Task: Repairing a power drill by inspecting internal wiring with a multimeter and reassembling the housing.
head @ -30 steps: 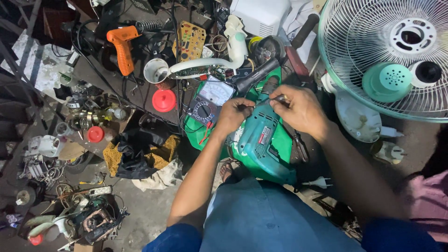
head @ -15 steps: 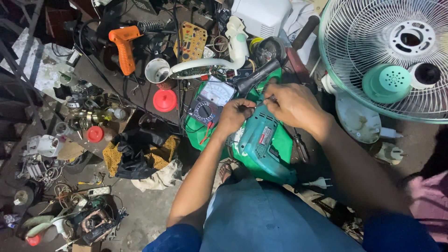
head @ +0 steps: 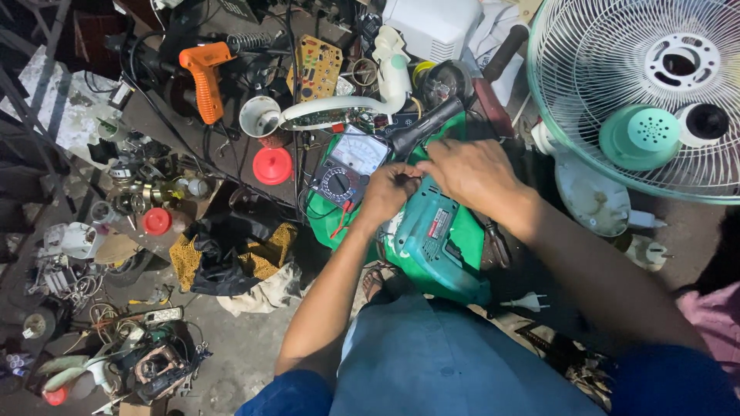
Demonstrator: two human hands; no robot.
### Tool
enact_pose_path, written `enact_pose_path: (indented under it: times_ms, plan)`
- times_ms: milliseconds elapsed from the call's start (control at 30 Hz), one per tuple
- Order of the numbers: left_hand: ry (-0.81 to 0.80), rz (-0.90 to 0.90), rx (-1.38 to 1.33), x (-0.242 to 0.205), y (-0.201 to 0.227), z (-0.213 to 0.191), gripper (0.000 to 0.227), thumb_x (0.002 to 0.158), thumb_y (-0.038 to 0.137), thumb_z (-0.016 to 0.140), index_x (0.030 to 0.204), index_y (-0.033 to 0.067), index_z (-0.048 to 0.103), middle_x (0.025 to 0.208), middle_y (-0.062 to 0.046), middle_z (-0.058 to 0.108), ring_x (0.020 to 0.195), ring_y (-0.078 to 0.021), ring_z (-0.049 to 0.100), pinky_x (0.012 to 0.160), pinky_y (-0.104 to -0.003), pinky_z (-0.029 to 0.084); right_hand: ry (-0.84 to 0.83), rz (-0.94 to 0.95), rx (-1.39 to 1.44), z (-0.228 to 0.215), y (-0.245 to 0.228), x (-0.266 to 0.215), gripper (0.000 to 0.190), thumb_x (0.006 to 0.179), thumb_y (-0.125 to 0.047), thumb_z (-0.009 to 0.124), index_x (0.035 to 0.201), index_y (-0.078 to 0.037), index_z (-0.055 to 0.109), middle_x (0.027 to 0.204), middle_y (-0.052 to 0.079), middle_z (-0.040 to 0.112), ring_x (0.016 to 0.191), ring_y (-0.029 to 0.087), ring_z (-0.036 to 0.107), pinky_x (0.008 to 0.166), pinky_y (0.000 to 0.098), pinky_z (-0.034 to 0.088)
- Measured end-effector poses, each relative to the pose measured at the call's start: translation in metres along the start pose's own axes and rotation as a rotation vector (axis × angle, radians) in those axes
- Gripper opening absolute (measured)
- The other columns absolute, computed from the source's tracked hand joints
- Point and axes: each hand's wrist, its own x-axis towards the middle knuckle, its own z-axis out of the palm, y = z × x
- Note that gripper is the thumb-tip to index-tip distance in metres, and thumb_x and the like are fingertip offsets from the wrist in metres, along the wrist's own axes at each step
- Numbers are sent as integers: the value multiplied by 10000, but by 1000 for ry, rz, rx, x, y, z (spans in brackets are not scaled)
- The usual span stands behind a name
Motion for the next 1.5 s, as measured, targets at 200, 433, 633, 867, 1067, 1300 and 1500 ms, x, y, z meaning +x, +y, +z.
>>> enact_pose_path:
  times_ms: [200,433,633,867,1067,1300,1500]
  plan:
    - [106,320,-71,-25,65,-4,211,836,1,742,1045,31,742,882,-191,687,878,-337,691,835,-419,553,-70,-105,-21,9,13,8,227,1017,-283,481,1120,-118,598,933,151,662,851,443,711,657,551,559]
    - [196,505,35,-18,64,-2,138,874,132,782,868,101,647,751,-113,630,796,-262,686,720,-366,530,-109,-101,17,4,2,12,296,846,-210,558,1092,-48,531,1042,228,607,947,497,671,681,563,580]
    - [59,518,47,-21,62,-4,197,834,57,771,1005,85,678,852,-183,684,906,-421,684,819,-492,540,-326,31,-54,1,4,17,303,993,-352,394,1204,-181,529,990,148,720,852,455,750,750,580,583]
    - [41,456,18,-29,78,-7,183,863,74,741,1027,49,663,820,-187,697,863,-306,663,795,-444,533,-291,-12,-40,7,11,17,237,965,-262,476,1153,-128,530,1048,178,658,892,470,724,739,587,582]
    - [27,391,-35,-24,66,-7,116,933,106,717,1048,93,730,818,-112,740,827,-211,681,788,-388,552,-186,-133,-49,13,21,14,260,957,-239,501,1170,-96,544,1039,187,621,915,465,707,705,544,590]
    - [44,348,13,-24,76,-7,101,856,63,754,830,78,657,655,-79,648,707,-146,555,670,-350,481,-194,-205,18,9,11,19,164,942,-140,523,1085,-64,542,1061,189,603,1029,533,645,750,535,567]
    - [-74,346,6,-9,69,-25,131,877,127,793,981,109,715,795,-96,714,809,-147,614,753,-351,518,-262,-61,-57,21,19,22,247,1014,-388,454,1085,-185,576,941,103,736,883,379,761,700,535,571]
